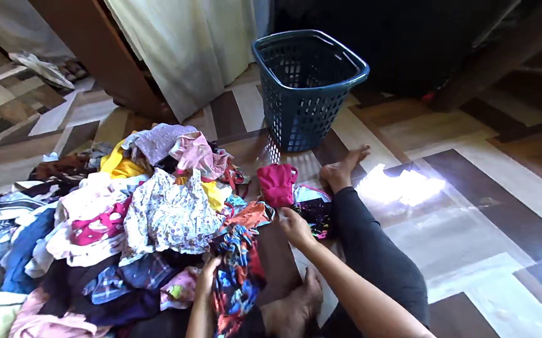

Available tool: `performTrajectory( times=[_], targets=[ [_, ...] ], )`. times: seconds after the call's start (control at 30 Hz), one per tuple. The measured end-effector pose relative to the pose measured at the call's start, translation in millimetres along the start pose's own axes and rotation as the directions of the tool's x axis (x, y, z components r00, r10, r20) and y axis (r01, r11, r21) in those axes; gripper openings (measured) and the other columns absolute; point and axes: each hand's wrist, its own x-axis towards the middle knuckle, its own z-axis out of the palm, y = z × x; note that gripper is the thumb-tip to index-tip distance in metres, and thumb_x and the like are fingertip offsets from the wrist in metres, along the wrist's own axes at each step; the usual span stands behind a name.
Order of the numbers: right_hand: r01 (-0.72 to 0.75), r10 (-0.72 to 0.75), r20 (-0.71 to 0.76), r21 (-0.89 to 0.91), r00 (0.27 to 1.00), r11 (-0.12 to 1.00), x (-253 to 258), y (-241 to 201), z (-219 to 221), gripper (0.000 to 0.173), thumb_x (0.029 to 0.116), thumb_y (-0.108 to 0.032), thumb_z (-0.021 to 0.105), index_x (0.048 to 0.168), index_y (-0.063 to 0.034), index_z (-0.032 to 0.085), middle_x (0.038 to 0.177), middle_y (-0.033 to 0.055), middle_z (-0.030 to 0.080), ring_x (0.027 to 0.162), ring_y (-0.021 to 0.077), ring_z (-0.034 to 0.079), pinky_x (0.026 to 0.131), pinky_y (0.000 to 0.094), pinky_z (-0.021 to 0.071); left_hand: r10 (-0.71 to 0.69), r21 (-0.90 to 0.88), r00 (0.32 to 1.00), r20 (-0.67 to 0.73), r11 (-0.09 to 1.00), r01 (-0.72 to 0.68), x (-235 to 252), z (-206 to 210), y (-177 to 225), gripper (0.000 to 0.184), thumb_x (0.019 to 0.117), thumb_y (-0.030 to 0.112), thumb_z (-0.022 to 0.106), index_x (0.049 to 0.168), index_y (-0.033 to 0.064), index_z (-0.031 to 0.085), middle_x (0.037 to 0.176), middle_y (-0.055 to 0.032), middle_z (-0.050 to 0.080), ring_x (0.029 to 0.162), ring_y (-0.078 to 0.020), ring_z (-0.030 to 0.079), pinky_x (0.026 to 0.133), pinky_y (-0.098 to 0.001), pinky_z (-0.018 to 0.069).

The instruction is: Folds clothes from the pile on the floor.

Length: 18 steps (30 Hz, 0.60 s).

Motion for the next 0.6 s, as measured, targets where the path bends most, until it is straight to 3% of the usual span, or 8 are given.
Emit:
performTrajectory(
  times=[0.17, 0.3, 0.37, 0.43, 0.53, 0.6],
  targets=[
    [-0.144, 0.148, -0.085, 0.055, 0.985, 0.988, 57.3, 32.2, 21.8, 0.068, 0.1003, -0.013, 0.059, 0.159, 0.0023, 0.027, 0.153, 0.0343, 0.038, 0.137, 0.045, 0.049, 0.113, 0.0504, 0.0424, 0.028, -0.003, 1.0, 0.012, 1.0, -0.028, 15.4, -9.4, -14.3, 0.022, 0.102, 0.004, 0.038, 0.114, -0.0013, 0.056, 0.088, 0.0015, 0.066, 0.079, -0.0002, 0.064, 0.077, -0.0206, 0.055],
    [-0.284, 0.292, -0.131, 0.073, 0.948, 0.956, 98.5, 12.8, 36.7, 0.069, 0.1006, -0.018, 0.061, 0.16, -0.0056, 0.029, 0.156, 0.0361, 0.031, 0.139, 0.0485, 0.044, 0.113, 0.0534, 0.0413, -0.017, 0.035, 0.998, -0.055, 0.999, 0.019, 8.7, -2.2, -4.9, 0.023, 0.1019, 0.001, 0.039, 0.119, -0.0056, 0.053, 0.092, -0.0025, 0.062, 0.08, -0.0011, 0.061, 0.078, -0.0197, 0.0527],
    [-0.282, 0.284, -0.13, 0.034, 0.95, 0.959, 116.5, 3.3, 40.9, 0.066, 0.1002, -0.018, 0.061, 0.159, -0.0078, 0.033, 0.157, 0.036, 0.03, 0.138, 0.0493, 0.045, 0.111, 0.0543, 0.0428, -0.045, 0.109, 0.997, -0.07, 0.993, 0.053, 9.5, -1.6, -2.5, 0.027, 0.1004, 0.001, 0.042, 0.124, -0.0083, 0.051, 0.101, -0.0076, 0.061, 0.088, -0.0038, 0.06, 0.084, -0.0216, 0.0509],
    [-0.245, 0.242, -0.106, -0.016, 0.964, 0.969, 135.1, -3.5, 41.1, 0.064, 0.1005, -0.018, 0.061, 0.159, -0.0091, 0.035, 0.158, 0.0344, 0.029, 0.139, 0.0478, 0.044, 0.112, 0.0529, 0.0421, -0.122, 0.17, 0.99, -0.073, 0.976, 0.133, 4.9, 8.5, 20.4, 0.034, 0.1015, -0.004, 0.047, 0.134, -0.0142, 0.046, 0.122, -0.0189, 0.058, 0.104, -0.0103, 0.055, 0.096, -0.024, 0.0434],
    [-0.168, 0.165, -0.053, -0.066, 0.985, 0.984, 151.9, -2.4, 34.5, 0.064, 0.101, -0.019, 0.061, 0.158, -0.0045, 0.036, 0.159, 0.0324, 0.031, 0.143, 0.0456, 0.04, 0.116, 0.0519, 0.0382, -0.026, 0.115, 0.999, 0.043, 0.993, 0.021, 20.2, -7.0, -9.7, 0.029, 0.0984, -0.001, 0.042, 0.126, -0.0062, 0.049, 0.098, -0.0036, 0.063, 0.087, -0.0014, 0.061, 0.084, -0.019, 0.0516],
    [-0.161, 0.155, -0.067, -0.096, 0.986, 0.982, 143.8, -0.3, 24.7, 0.063, 0.1007, -0.022, 0.062, 0.156, -0.0034, 0.038, 0.159, 0.031, 0.032, 0.145, 0.0463, 0.038, 0.117, 0.058, 0.0354, -0.01, 0.062, 0.996, 0.083, 0.998, 0.005, 24.2, -9.2, -15.6, 0.027, 0.098, 0.0, 0.039, 0.121, -0.003, 0.051, 0.088, 0.0022, 0.063, 0.081, 0.0006, 0.061, 0.081, -0.0184, 0.0526]
  ],
)
